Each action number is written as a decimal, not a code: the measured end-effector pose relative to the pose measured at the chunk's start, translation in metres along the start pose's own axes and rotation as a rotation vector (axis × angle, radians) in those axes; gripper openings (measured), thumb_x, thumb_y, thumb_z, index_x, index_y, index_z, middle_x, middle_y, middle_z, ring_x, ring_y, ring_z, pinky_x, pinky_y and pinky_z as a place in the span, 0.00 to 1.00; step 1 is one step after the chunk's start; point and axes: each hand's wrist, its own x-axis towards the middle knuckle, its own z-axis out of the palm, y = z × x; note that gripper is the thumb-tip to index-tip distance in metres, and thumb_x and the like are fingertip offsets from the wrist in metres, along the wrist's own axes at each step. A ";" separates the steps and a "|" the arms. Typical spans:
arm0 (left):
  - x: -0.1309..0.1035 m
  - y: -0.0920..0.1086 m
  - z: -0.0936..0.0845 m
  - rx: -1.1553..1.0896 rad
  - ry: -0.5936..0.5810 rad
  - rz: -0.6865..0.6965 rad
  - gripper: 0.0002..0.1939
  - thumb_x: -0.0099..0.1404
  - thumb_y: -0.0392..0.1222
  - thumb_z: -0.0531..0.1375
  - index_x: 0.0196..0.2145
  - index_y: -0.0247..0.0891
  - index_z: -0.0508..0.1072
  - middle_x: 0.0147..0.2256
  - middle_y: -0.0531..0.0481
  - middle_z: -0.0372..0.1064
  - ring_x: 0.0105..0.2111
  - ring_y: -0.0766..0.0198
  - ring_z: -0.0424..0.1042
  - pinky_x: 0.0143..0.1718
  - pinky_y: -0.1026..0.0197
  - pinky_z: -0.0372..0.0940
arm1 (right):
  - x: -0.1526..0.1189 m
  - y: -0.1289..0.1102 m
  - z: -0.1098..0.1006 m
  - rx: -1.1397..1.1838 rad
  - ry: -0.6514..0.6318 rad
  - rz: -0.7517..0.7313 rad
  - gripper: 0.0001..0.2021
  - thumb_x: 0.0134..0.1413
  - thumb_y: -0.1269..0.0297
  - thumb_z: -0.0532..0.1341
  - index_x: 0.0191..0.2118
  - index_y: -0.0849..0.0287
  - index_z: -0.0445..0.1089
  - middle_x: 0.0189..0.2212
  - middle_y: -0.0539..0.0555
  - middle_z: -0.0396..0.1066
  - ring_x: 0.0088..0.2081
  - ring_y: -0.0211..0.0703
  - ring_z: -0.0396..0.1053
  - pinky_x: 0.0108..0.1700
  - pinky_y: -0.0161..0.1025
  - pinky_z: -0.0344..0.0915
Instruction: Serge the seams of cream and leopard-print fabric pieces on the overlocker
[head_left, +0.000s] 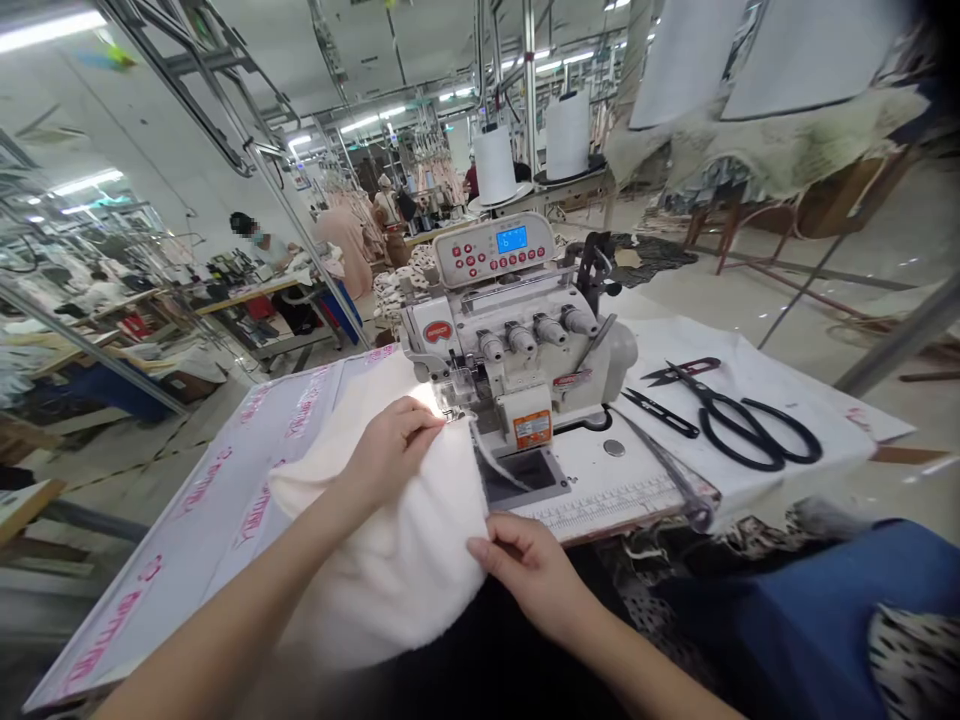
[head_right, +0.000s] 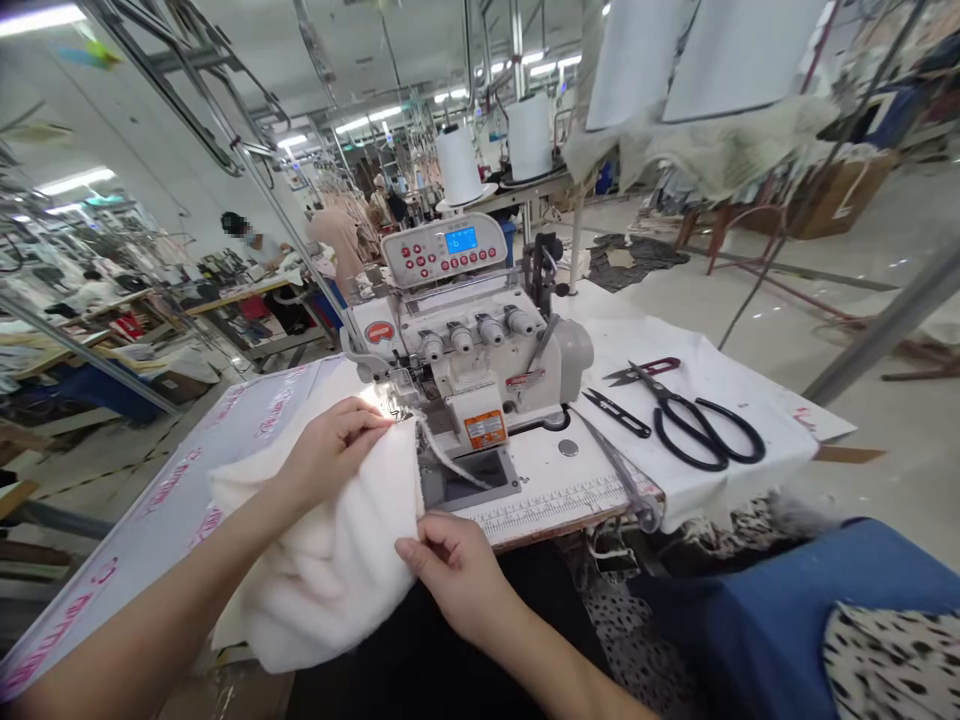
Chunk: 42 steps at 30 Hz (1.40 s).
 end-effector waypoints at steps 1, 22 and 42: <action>0.004 -0.002 -0.001 0.006 -0.007 -0.018 0.09 0.61 0.42 0.53 0.32 0.40 0.73 0.34 0.51 0.66 0.32 0.67 0.66 0.34 0.65 0.61 | 0.003 -0.001 -0.002 -0.032 0.010 -0.005 0.17 0.53 0.58 0.55 0.19 0.59 0.52 0.21 0.46 0.50 0.25 0.35 0.50 0.28 0.33 0.49; -0.010 -0.005 -0.011 0.145 0.257 0.018 0.14 0.59 0.40 0.52 0.43 0.38 0.69 0.47 0.45 0.63 0.47 0.58 0.64 0.47 0.55 0.61 | 0.035 0.012 0.015 0.071 0.331 -0.061 0.12 0.53 0.57 0.56 0.25 0.59 0.60 0.21 0.45 0.53 0.24 0.34 0.53 0.27 0.31 0.52; -0.204 -0.018 -0.002 0.037 0.310 -0.212 0.17 0.56 0.31 0.48 0.45 0.37 0.59 0.39 0.46 0.64 0.39 0.61 0.65 0.39 0.59 0.63 | -0.024 -0.003 0.096 -0.052 -0.072 -0.178 0.14 0.51 0.70 0.56 0.46 0.57 0.61 0.41 0.56 0.65 0.43 0.44 0.65 0.45 0.41 0.63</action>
